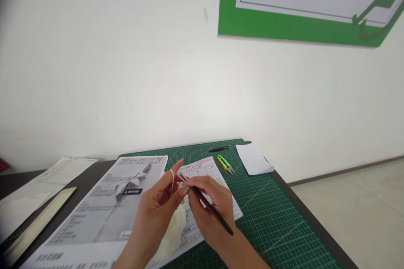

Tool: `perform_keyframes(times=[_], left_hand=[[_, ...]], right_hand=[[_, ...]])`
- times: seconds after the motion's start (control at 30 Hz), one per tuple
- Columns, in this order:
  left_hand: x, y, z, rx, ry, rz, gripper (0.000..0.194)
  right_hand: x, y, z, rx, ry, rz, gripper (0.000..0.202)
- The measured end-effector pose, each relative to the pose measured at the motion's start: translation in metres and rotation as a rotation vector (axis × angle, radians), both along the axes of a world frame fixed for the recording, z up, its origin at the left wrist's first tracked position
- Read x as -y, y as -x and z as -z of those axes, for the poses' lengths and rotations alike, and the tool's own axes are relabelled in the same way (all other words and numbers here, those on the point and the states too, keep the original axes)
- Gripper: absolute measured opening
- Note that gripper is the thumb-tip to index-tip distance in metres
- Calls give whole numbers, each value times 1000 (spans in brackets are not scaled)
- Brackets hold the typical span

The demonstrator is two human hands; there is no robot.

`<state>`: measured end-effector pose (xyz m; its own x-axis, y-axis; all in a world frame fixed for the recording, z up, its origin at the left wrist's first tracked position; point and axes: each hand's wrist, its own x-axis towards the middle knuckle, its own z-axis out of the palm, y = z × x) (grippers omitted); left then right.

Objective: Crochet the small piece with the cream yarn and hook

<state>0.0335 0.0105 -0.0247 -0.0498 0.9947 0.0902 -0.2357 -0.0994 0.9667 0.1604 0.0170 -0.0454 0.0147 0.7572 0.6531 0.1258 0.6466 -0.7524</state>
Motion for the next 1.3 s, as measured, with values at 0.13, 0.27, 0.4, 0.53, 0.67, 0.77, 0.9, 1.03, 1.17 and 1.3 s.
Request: perform_keyframes(times=[0.13, 0.27, 0.4, 0.53, 0.67, 0.77, 0.9, 1.03, 1.17, 1.3], left_hand=[[2, 0, -6, 53, 3, -18, 38], [5, -3, -9, 125, 16, -51, 40], [6, -4, -8, 211, 75, -21, 41], [7, -5, -8, 271, 110, 2, 44], [7, -6, -8, 270, 115, 1, 47], [6, -7, -6, 281, 141, 3, 47], [4, -5, -4, 324, 227, 25, 45], [1, -3, -4, 371, 303, 75, 43], [2, -3, -2, 426, 339, 80, 40], [7, -5, -4, 438, 269, 18, 47]], right_hand=[[-1, 0, -4, -73, 13, -54, 28], [-1, 0, -6, -118, 76, -112, 23], [-3, -1, -7, -189, 107, -142, 18], [-4, -1, -7, -272, 156, -189, 17], [-4, 1, -6, -296, 179, -174, 15], [-5, 2, -5, -324, 223, -165, 15], [-5, 3, -1, -387, 292, -102, 15], [-3, 4, 5, -354, 181, -16, 18], [-1, 3, 7, -161, -66, 47, 29], [1, -1, 3, -25, -171, 48, 32]])
